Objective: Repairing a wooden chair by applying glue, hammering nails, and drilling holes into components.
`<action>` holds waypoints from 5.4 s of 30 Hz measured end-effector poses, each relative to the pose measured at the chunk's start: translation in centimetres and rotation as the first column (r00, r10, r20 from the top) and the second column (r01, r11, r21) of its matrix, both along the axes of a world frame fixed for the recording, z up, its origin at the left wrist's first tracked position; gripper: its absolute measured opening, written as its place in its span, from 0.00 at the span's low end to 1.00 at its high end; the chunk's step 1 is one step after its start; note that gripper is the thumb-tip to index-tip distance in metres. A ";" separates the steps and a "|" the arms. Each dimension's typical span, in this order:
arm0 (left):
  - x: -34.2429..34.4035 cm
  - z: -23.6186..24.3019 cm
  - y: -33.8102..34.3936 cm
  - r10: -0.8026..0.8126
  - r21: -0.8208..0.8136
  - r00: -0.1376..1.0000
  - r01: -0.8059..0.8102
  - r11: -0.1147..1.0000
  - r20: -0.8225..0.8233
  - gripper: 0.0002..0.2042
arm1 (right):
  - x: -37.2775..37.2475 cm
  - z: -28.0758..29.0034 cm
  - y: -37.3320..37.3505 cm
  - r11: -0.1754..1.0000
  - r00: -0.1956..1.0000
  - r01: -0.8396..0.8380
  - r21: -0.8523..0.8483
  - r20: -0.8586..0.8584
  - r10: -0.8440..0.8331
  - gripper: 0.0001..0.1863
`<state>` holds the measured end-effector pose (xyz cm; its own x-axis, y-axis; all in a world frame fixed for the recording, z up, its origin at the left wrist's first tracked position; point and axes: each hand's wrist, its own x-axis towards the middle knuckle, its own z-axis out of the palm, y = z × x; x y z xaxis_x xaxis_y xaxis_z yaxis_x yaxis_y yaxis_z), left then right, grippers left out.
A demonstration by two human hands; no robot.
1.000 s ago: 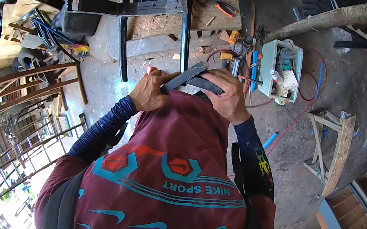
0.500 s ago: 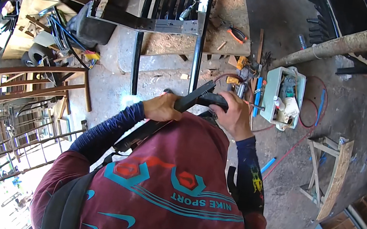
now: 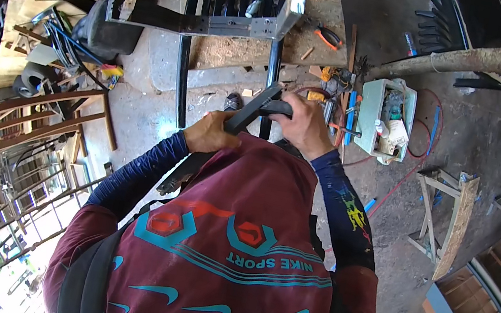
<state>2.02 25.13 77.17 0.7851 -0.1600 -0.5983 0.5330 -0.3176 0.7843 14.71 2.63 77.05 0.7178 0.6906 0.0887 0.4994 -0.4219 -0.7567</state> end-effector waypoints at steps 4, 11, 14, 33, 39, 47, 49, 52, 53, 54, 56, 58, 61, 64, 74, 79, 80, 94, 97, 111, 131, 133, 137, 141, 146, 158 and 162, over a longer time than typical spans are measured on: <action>0.5 -3.1 6.5 -0.093 0.260 0.992 0.067 0.963 0.087 0.21 | 1.9 -1.6 4.4 0.993 0.994 0.025 0.115 0.102 -0.037 0.18; 1.8 -4.6 16.9 0.040 -0.177 0.957 -0.094 0.980 -0.287 0.16 | 18.6 -12.5 3.7 0.757 0.801 0.569 -0.321 0.425 -0.421 0.29; 2.5 -5.2 18.9 0.014 -0.312 0.921 -0.145 0.939 -0.389 0.19 | 24.2 -18.7 4.4 0.675 0.761 0.615 -0.407 0.531 -0.373 0.37; 9.0 -4.6 15.5 -0.006 -0.716 0.984 -0.127 0.687 -0.180 0.27 | -6.0 -4.2 6.4 0.097 0.075 0.995 0.032 -0.874 -0.480 0.13; 12.5 1.1 12.5 -0.177 -0.417 0.983 0.182 0.890 0.051 0.16 | -6.9 -1.5 5.3 -0.143 -0.021 0.990 0.013 -0.972 -0.235 0.08; 13.5 3.5 -0.9 -0.244 -0.203 0.745 0.453 0.868 0.621 0.12 | -6.3 3.4 -1.7 0.049 0.316 0.923 0.382 -0.679 -0.663 0.07; 14.4 4.2 -3.9 -0.201 -0.184 0.663 0.463 0.867 0.721 0.14 | -5.8 4.8 -4.8 -0.006 0.426 0.835 0.550 -0.654 -0.625 0.10; 14.7 5.8 -7.6 -0.173 -0.143 0.648 0.405 0.903 0.742 0.14 | -6.7 6.9 -9.6 0.135 0.459 0.853 0.503 -0.602 -0.654 0.10; 14.6 6.3 -8.7 -0.144 -0.185 0.678 0.389 0.903 0.721 0.12 | -7.0 7.4 -10.8 0.168 0.477 0.854 0.492 -0.613 -0.630 0.11; 14.5 6.9 -9.0 -0.206 -0.184 0.753 0.399 0.898 0.625 0.10 | -7.0 7.9 -11.9 0.242 0.569 0.797 0.553 -0.555 -0.606 0.12; 14.3 7.5 -10.6 -0.155 -0.171 0.674 0.391 0.904 0.722 0.07 | -7.4 8.6 -13.3 0.257 0.514 0.843 0.472 -0.568 -0.643 0.14; 13.9 8.1 -11.3 -0.212 -0.008 0.519 0.389 0.921 0.828 0.05 | -7.8 8.8 -14.1 0.084 0.474 0.839 0.537 -0.647 -0.598 0.14; 13.2 8.8 -12.7 -0.234 -0.012 0.573 0.391 0.920 0.785 0.07 | -8.7 8.7 -14.6 0.097 0.471 0.849 0.519 -0.660 -0.586 0.09; 12.4 9.6 -14.2 -0.277 0.021 0.490 0.465 0.885 0.827 0.10 | -9.8 8.5 -15.1 0.567 0.713 0.671 0.478 -0.206 -0.670 0.09; 9.7 8.5 -15.3 -0.256 -0.039 0.683 0.385 0.922 0.684 0.14 | -12.7 9.2 -15.7 0.232 0.553 0.832 0.504 -0.721 -0.418 0.09; 8.4 7.9 -15.8 -0.062 -0.196 0.580 0.372 0.907 0.812 0.23 | -14.3 7.9 -15.2 0.592 0.782 0.622 0.512 -0.446 -0.435 0.10; 8.4 8.1 -15.7 -0.095 -0.052 0.413 0.330 0.943 0.906 0.26 | -14.2 7.5 -15.4 0.501 0.726 0.687 0.527 -0.468 -0.503 0.10; 9.2 7.7 -12.4 -0.185 0.137 0.287 0.181 0.974 0.940 0.27 | -17.0 0.9 -15.6 0.228 0.320 0.947 0.226 -0.606 -0.728 0.17; 9.2 5.6 -11.7 -0.112 0.052 0.357 0.173 0.984 0.927 0.26 | -17.3 -0.3 -14.3 0.223 0.282 0.959 0.173 -0.587 -0.759 0.15; 2.8 -8.8 -14.0 -0.157 -0.540 0.927 -0.056 0.840 -0.340 0.10 | -22.2 -15.2 -20.0 0.303 -0.182 0.840 -0.450 -0.760 -0.624 0.12; 9.1 -48.7 -21.6 -0.029 -0.567 0.945 -0.171 0.806 -0.325 0.15 | -17.8 -74.9 -41.7 -0.030 0.197 0.603 -0.798 0.184 -0.963 0.40; 9.7 -48.5 -21.1 -0.139 -0.660 0.905 -0.181 0.729 -0.402 0.19 | -17.9 -77.0 -41.8 0.113 0.398 0.614 -0.781 0.182 -0.899 0.42; 8.5 -48.0 -21.5 -0.223 -0.779 0.879 -0.224 0.586 -0.421 0.21 | -15.2 -72.7 -41.1 0.302 0.729 0.215 -0.929 -0.053 -0.682 0.30; 6.8 -48.4 -22.8 -0.201 -0.724 0.862 -0.241 0.646 -0.466 0.17 | -8.9 -58.0 -38.0 0.644 0.645 0.764 -0.035 0.056 -0.762 0.22; 6.1 -48.3 -24.8 -0.292 -0.810 0.903 -0.096 0.578 -0.316 0.19 | -2.1 -42.3 -32.0 0.757 0.834 0.508 0.411 -0.016 -0.551 0.21; 3.8 -46.4 -25.4 -0.153 -0.803 0.983 0.008 0.596 -0.104 0.24 | -1.0 -39.6 -27.5 0.899 0.965 0.240 0.366 -0.193 -0.180 0.18; 3.4 -46.5 -25.5 -0.198 -0.810 0.968 -0.008 0.587 -0.153 0.21 | -0.9 -40.8 -26.9 0.840 0.894 0.407 0.360 -0.347 -0.285 0.15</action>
